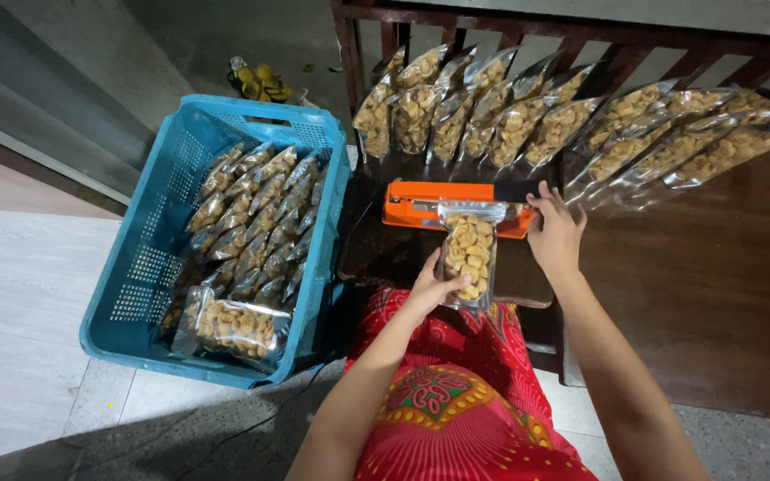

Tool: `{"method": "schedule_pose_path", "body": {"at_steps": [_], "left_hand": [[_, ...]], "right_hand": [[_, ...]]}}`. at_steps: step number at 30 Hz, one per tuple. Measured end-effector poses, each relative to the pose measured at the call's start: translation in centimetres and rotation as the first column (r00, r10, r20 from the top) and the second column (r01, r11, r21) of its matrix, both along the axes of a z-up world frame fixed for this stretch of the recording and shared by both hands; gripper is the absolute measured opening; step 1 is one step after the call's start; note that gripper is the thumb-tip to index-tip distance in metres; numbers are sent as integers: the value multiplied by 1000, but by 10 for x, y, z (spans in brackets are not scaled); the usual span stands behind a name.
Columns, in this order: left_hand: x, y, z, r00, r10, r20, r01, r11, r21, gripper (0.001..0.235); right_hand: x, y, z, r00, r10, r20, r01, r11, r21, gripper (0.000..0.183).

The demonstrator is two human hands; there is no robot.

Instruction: The person repeatedly picks up clear plastic pouches filled with snack pieces, places them into an orange heat-sealing machine, presses the handle to seal the top, and then moves the sealed pouches into a blue basket. The process is repeated for multiple pouches throughout the clip.

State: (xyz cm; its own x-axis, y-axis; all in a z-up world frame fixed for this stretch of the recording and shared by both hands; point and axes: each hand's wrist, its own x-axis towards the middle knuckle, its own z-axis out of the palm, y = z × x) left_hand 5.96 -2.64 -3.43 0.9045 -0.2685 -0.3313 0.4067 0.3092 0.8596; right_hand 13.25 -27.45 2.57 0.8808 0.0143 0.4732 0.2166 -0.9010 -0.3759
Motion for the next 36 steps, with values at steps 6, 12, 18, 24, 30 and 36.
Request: {"method": "schedule_pose_path", "body": {"at_steps": [6,12,18,24,30,36], "left_hand": [[-12,13,29,983,-63,-172,45,993,-107,108],[-37,21,31,978,92,190,-112,989,96,103],[-75,51,77,921,180,345,-247,955,163,94],[-102,76,107,891,310,333,-392,893,219,97],[-110,96,108,820,415,394,-501,854,142,102],[-109,150,118,714,430,553,-681,611,404,100]], "right_hand": [[-24,14,12,996,85,19,-86,944,318,52],[-93,59,-36,850,332,-408,282,368,886,54],[-127,109,-26,671,609,-423,442,131,888,67],[-130,142,-2,633,674,-380,335,203,920,69],[-124,174,18,573,706,-415,329,266,906,75],[-90,250,37,574,772,-274,-128,415,901,76]]}}
